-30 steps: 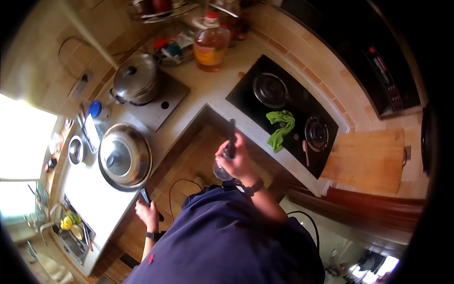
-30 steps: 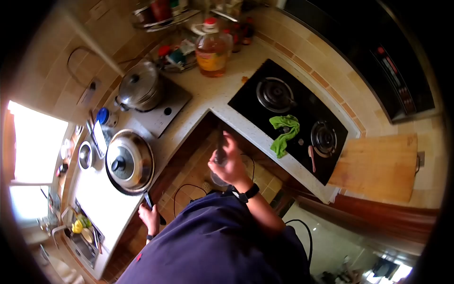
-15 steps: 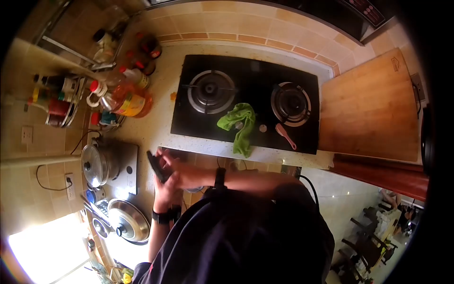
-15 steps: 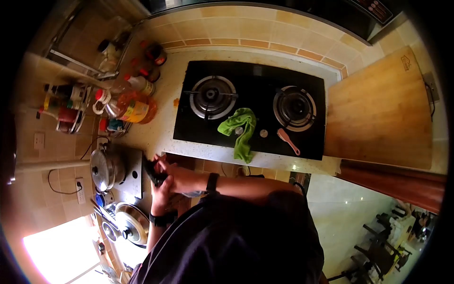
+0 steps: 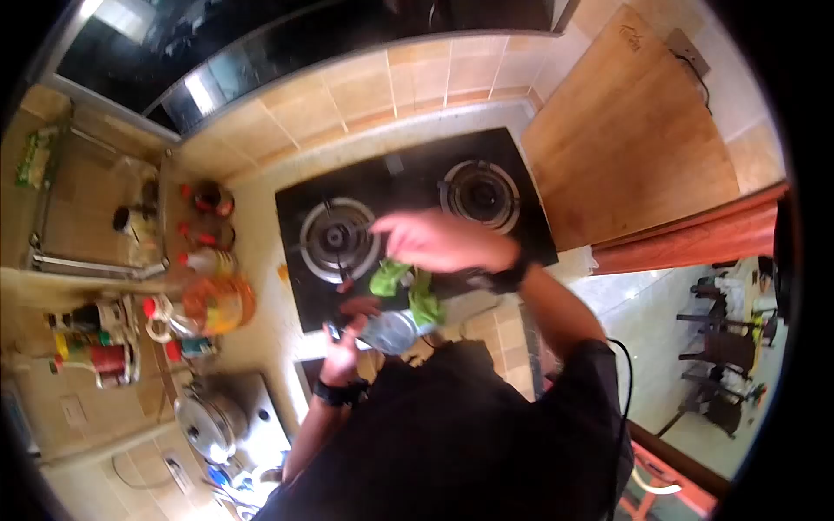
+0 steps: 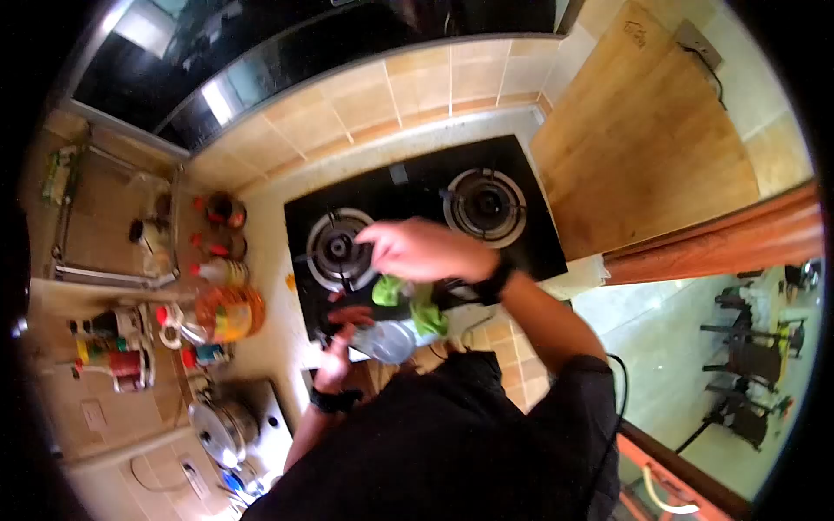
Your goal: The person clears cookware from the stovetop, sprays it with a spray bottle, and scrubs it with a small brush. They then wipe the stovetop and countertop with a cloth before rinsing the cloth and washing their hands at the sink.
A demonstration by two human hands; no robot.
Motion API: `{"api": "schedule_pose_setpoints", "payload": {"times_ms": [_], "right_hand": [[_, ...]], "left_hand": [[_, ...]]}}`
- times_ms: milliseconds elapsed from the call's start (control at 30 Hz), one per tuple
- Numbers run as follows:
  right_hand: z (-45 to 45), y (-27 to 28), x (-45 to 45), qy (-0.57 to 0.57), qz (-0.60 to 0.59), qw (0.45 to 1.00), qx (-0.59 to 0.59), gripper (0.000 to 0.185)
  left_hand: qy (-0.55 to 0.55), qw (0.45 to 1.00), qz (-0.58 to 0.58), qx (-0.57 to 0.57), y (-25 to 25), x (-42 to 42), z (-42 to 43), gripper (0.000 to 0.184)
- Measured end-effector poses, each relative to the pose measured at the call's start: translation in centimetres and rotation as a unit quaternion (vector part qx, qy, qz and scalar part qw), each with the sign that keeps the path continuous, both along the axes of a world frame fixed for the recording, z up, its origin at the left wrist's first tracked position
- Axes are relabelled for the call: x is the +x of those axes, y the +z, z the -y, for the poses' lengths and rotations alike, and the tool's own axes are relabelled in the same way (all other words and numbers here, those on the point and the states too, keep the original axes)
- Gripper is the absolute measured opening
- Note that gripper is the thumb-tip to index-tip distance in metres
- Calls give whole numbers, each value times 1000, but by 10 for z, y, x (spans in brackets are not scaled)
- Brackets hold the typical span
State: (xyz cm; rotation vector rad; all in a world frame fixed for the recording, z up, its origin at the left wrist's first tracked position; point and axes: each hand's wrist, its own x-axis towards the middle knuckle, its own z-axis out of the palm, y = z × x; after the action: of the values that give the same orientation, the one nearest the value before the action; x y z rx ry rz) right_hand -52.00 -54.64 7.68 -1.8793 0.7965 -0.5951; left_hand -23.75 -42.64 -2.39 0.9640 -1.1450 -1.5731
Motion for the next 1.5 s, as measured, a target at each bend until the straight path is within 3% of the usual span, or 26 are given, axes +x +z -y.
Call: {"api": "schedule_pose_setpoints", "payload": {"times_ms": [33,67,100,133,167,233,267,300,333,367,400,467,500,567,600,633,667,767,867,967,1000,1100,1200,1300,1400,1500], "right_hand": [[5,15,-29,-104,36,994,14,35],[13,12,-66,-172,35,976,-132,36],[11,22,-95,-275,68,956,-84,28],[4,42,-124,-348,-22,929,-128,31],[-3,40,-157,-403,-35,907,-121,31],[-10,23,-217,-503,-126,851,-82,27],[-15,-5,-237,-516,-136,836,-130,25],[-27,-33,-242,-565,-191,801,-48,27],[-40,-48,-228,-531,-284,798,-16,28],[-60,-66,-215,-423,-352,832,-73,25],[-68,-107,-203,-470,-419,773,81,19],[-98,-205,-175,-403,-339,844,-100,17],[-103,-197,-123,-411,-270,868,62,21],[-104,-197,-46,-276,-247,927,-61,50],[-104,-211,-17,-263,-266,921,-107,68],[-97,-189,16,-269,-337,897,-92,78],[-96,-205,26,-267,-379,882,-77,90],[-84,-209,47,-269,-476,837,-28,80],[-86,-207,55,-320,-467,798,-205,55],[-91,-244,48,-312,-414,829,-212,30],[-88,-234,45,-329,-368,850,-185,24],[-89,-189,44,-342,-247,906,-35,27],[-89,-150,73,-272,-117,954,-55,32],[-84,-139,129,-207,45,977,0,35],[-76,-140,198,-126,115,985,-40,39],[-78,-139,267,-86,123,987,60,36]], "left_hand": [[-31,999,-1,-22,-3,1,3,51],[-23,1000,-10,11,5,-3,2,40],[-27,999,3,26,12,0,4,32],[-32,998,15,42,20,2,7,24],[-48,996,50,48,20,11,8,20],[-61,996,50,31,6,25,17,24],[-75,996,57,5,3,33,22,38],[-88,994,64,-21,0,41,27,54],[-84,995,49,4,6,45,29,53],[-85,995,36,31,11,50,32,52],[-94,995,39,24,10,54,36,51],[-83,993,77,24,15,60,38,52],[-77,993,91,23,15,61,40,53],[-72,984,161,3,1,67,42,55],[-66,982,174,-17,-1,69,42,55],[-62,980,186,-41,-1,70,43,55],[-55,978,201,-35,0,71,44,55],[-23,978,204,27,5,70,42,52],[-15,974,223,37,-2,68,43,49],[8,974,219,52,-8,62,36,49],[16,976,207,69,-5,56,36,49],[33,973,213,84,1,54,28,51],[69,972,196,107,22,61,8,52],[156,964,202,77,33,92,-21,52],[237,958,151,45,49,131,-47,54],[265,940,212,31,73,157,-63,53]]}}
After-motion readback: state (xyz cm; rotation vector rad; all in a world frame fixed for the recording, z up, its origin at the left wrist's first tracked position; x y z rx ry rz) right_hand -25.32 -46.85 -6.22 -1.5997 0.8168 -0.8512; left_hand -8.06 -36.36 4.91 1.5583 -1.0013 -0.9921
